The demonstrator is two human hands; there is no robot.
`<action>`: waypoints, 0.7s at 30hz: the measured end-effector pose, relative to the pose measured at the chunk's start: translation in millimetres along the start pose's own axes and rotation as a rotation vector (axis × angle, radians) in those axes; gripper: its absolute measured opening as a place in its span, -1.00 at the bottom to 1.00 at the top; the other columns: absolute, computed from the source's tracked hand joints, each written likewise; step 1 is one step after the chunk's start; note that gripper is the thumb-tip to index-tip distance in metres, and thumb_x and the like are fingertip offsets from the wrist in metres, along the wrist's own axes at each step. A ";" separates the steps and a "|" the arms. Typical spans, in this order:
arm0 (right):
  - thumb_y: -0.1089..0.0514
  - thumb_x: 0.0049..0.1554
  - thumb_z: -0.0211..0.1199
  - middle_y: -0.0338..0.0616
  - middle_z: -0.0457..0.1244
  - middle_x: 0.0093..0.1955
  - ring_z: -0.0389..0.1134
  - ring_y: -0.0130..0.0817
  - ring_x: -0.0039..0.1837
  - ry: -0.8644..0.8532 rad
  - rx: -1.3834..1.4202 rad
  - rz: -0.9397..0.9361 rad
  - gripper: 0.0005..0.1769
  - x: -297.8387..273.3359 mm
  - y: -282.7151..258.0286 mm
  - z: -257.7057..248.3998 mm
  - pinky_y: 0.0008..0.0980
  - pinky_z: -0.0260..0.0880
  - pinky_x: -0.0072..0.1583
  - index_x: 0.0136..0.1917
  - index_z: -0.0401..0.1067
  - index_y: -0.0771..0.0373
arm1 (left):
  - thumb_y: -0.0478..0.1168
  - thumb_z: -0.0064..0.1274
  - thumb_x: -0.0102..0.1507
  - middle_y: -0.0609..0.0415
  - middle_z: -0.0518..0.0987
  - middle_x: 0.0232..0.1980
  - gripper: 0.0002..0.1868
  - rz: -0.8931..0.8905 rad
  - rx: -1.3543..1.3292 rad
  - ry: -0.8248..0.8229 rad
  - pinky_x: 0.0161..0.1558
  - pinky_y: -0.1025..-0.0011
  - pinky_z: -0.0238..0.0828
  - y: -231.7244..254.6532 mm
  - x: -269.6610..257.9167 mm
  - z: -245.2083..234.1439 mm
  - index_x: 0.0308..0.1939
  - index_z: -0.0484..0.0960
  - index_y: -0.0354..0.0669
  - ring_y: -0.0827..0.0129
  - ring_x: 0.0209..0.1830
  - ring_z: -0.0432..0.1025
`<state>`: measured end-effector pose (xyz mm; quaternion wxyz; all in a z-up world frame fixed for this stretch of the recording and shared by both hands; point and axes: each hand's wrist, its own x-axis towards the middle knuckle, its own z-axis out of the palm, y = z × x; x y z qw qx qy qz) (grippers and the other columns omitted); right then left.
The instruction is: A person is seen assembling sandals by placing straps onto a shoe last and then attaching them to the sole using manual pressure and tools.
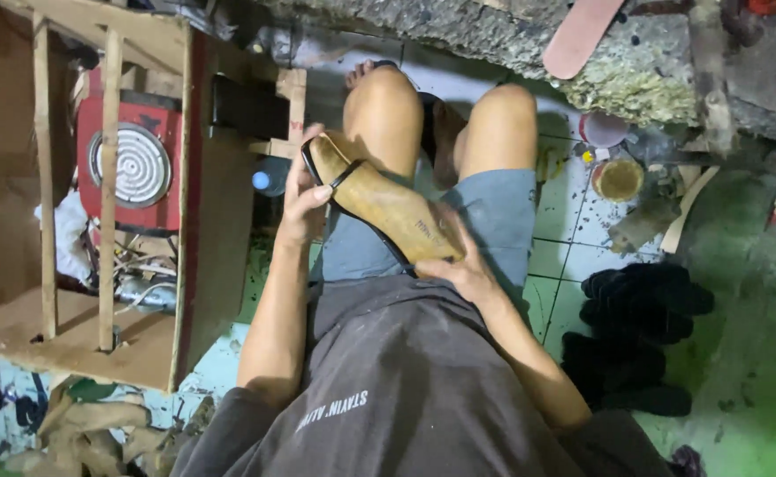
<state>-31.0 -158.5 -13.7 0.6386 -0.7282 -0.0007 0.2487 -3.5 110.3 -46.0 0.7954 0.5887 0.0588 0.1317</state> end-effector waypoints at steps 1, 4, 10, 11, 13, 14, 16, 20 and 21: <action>0.12 -0.12 0.58 0.13 0.21 0.30 0.25 -0.12 0.31 -0.059 0.087 0.095 -0.12 -2.1 -1.2 7.3 -0.23 0.27 0.32 0.41 0.26 0.20 | 0.00 0.17 0.06 -0.09 0.30 0.30 -0.09 -0.072 -0.183 0.023 0.34 0.26 0.05 1.4 0.0 4.9 0.45 0.22 -0.19 0.23 0.32 0.13; 0.13 -0.15 0.61 0.08 0.30 0.25 0.33 -0.14 0.27 -0.102 0.077 -0.057 -0.22 -9.8 -13.8 17.0 -0.18 0.32 0.27 0.32 0.42 0.25 | 0.20 -0.09 0.16 -0.28 0.57 0.04 -0.20 -0.152 -0.525 0.048 0.15 0.08 0.46 12.8 7.4 31.1 0.38 0.30 -0.17 -0.01 0.09 0.53; 0.07 0.04 0.42 0.33 0.10 0.48 0.22 0.24 0.42 0.008 -0.188 -0.668 -0.16 -19.1 -72.1 13.2 0.09 0.27 0.32 0.49 0.21 0.41 | 0.49 -0.20 0.25 -0.46 0.52 0.18 -0.04 -0.269 -1.051 -0.007 0.30 -0.31 0.31 37.3 18.9 71.0 0.52 0.18 -0.05 -0.34 0.25 0.42; 0.10 0.09 0.37 0.36 0.06 0.51 0.20 0.26 0.44 0.039 -0.173 -0.724 -0.20 -20.9 -81.8 13.8 0.08 0.27 0.33 0.48 0.19 0.45 | 0.50 -0.15 0.23 -0.45 0.54 0.15 -0.05 -0.309 -1.103 -0.044 0.30 -0.32 0.31 39.3 22.3 77.3 0.51 0.22 0.01 -0.35 0.21 0.44; 0.12 0.08 0.37 0.41 0.09 0.48 0.22 0.29 0.41 0.118 -0.187 -0.773 -0.24 -25.5 -79.3 19.4 0.06 0.29 0.31 0.45 0.22 0.49 | 0.52 -0.16 0.20 -0.43 0.54 0.13 -0.03 -0.355 -1.144 -0.046 0.29 -0.29 0.33 34.6 23.2 82.9 0.51 0.22 0.03 -0.34 0.18 0.46; 0.15 0.07 0.36 0.47 0.11 0.44 0.25 0.31 0.38 0.186 -0.201 -0.831 -0.27 -25.0 -78.0 21.4 0.04 0.32 0.30 0.42 0.24 0.54 | 0.55 -0.17 0.17 -0.41 0.54 0.12 0.00 -0.387 -1.184 -0.045 0.28 -0.25 0.35 31.3 26.4 86.4 0.51 0.21 0.05 -0.32 0.14 0.48; 0.15 0.08 0.35 0.46 0.12 0.44 0.27 0.27 0.38 0.239 -0.168 -0.853 -0.27 -25.5 -73.8 22.9 0.01 0.33 0.29 0.41 0.23 0.55 | 0.55 -0.21 0.19 -0.41 0.52 0.16 0.01 -0.357 -1.140 -0.075 0.30 -0.22 0.36 41.8 26.3 99.3 0.54 0.17 0.05 -0.28 0.17 0.48; 0.05 0.15 0.32 0.53 0.05 0.46 0.17 0.39 0.43 0.325 -0.331 -1.007 -0.26 -11.5 -67.4 18.5 0.08 0.28 0.34 0.45 0.20 0.52 | 0.53 -0.09 0.16 -0.15 0.66 0.01 -0.12 -0.539 -0.926 0.219 0.21 0.07 0.50 71.0 8.4 137.0 0.19 0.60 -0.13 0.03 0.00 0.59; 0.05 0.15 0.32 0.53 0.05 0.46 0.17 0.39 0.43 0.337 -0.334 -1.015 -0.26 -17.7 -79.0 10.3 0.08 0.28 0.34 0.45 0.20 0.52 | 0.53 -0.09 0.16 -0.15 0.66 0.01 -0.12 -0.538 -0.925 0.204 0.21 0.07 0.50 79.4 1.8 137.8 0.19 0.60 -0.13 0.03 0.00 0.59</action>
